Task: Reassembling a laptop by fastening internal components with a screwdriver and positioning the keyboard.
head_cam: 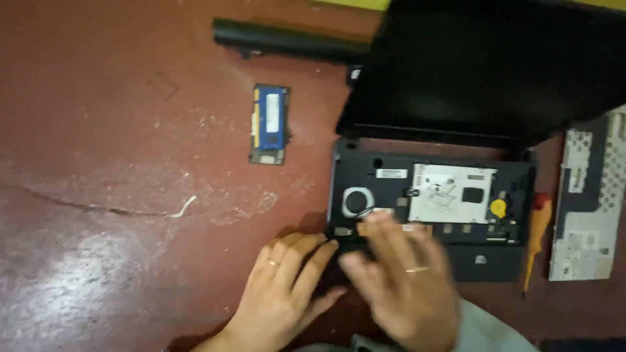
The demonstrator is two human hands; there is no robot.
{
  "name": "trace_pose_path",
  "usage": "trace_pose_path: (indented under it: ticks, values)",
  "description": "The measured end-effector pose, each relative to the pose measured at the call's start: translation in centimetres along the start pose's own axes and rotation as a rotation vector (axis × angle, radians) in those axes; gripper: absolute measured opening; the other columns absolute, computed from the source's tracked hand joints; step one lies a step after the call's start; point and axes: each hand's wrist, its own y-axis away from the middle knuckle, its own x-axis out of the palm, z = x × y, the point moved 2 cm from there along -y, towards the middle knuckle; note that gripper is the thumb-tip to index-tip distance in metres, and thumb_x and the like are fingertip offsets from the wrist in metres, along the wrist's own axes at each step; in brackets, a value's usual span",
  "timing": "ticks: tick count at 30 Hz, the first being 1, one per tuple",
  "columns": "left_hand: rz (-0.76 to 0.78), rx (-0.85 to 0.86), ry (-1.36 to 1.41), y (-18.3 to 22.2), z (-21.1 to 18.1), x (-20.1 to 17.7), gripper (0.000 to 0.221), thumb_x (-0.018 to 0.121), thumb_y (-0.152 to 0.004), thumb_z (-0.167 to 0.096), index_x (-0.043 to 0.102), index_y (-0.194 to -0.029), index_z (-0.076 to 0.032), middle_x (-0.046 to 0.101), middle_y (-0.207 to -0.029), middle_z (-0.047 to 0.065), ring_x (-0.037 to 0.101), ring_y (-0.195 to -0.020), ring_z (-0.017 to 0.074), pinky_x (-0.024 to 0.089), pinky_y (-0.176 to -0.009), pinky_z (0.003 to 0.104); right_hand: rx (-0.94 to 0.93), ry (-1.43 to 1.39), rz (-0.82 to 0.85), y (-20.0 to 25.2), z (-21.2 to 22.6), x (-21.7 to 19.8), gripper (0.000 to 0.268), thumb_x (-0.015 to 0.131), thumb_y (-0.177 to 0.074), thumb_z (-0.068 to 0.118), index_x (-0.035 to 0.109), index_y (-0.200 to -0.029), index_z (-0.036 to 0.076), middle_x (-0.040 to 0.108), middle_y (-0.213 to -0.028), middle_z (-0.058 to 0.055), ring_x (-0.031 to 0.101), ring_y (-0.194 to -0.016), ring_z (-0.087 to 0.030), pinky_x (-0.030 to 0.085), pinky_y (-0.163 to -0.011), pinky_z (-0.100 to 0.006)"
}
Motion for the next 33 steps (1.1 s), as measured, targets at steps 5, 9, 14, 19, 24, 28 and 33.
trace_pose_path:
  ticks: [5,9,14,19,24,28,33]
  values:
    - [0.001,-0.007,-0.178,-0.2,-0.1,0.8,0.079,0.081,-0.087,-0.058,0.057,-0.141,-0.006,0.054,-0.146,0.015,0.059,-0.122,0.0335,0.049,-0.099,0.044,0.615,0.189,-0.081,8.9,-11.7,-4.3,0.043,0.067,-0.106,0.004,0.063,-0.145,-0.011,0.065,-0.132,-0.028,0.064,-0.121,-0.045,0.050,-0.104,-0.053]
    - [-0.026,-0.027,-0.397,-1.1,-0.4,1.7,0.075,0.073,-0.085,-0.068,0.065,-0.136,-0.014,0.062,-0.144,0.003,0.063,-0.120,0.0233,0.049,-0.088,0.037,1.150,-0.256,-0.090,12.8,-16.4,-4.1,0.039,0.070,-0.100,0.016,0.067,-0.134,-0.003,0.069,-0.122,-0.020,0.068,-0.096,-0.026,0.057,-0.072,-0.037]
    - [0.015,0.018,-0.599,-1.1,-0.7,2.0,0.080,0.062,-0.081,-0.079,0.072,-0.131,-0.017,0.067,-0.140,0.004,0.069,-0.112,0.0241,0.052,-0.085,0.040,0.972,-0.132,0.018,13.7,-17.9,-3.3,0.044,0.076,-0.093,0.015,0.069,-0.134,0.000,0.072,-0.105,-0.017,0.069,-0.084,-0.026,0.057,-0.078,-0.036]
    - [-0.019,-0.088,-0.638,-2.2,-2.4,2.2,0.088,0.055,-0.081,-0.077,0.072,-0.132,-0.007,0.072,-0.135,0.011,0.068,-0.118,0.0270,0.053,-0.094,0.042,1.151,-0.464,-0.075,13.9,-17.8,-6.9,0.052,0.075,-0.086,0.008,0.064,-0.136,0.001,0.073,-0.121,-0.021,0.074,-0.097,-0.024,0.062,-0.087,-0.033]
    - [0.184,0.222,-0.467,-3.9,-4.3,5.4,0.097,0.078,-0.070,-0.084,0.059,-0.144,-0.024,0.052,-0.153,0.008,0.050,-0.141,0.0313,0.040,-0.111,0.054,1.285,-0.267,-0.238,16.2,-13.9,-8.9,0.014,0.050,-0.108,-0.005,0.058,-0.119,-0.008,0.067,-0.121,-0.012,0.064,-0.118,-0.020,0.044,-0.120,-0.032]
    - [0.265,0.396,-0.336,-6.4,-7.0,8.6,0.076,0.068,-0.092,-0.068,0.055,-0.150,-0.021,0.048,-0.157,0.006,0.042,-0.146,0.0306,0.040,-0.111,0.053,1.232,-0.242,-0.495,18.3,-12.6,-10.2,0.043,0.050,-0.112,0.011,0.034,-0.143,-0.013,0.057,-0.119,-0.030,0.064,-0.099,-0.036,0.053,-0.091,-0.039]
    - [0.379,0.438,-0.283,-7.7,-8.4,11.2,0.070,0.069,-0.092,-0.052,0.053,-0.153,-0.020,0.041,-0.164,0.002,0.038,-0.150,0.0264,0.033,-0.119,0.048,0.873,-0.365,-0.629,13.0,-11.8,-6.8,0.064,0.057,-0.095,-0.001,0.017,-0.143,0.014,0.060,-0.100,-0.036,0.068,-0.081,-0.039,0.062,-0.094,-0.051]
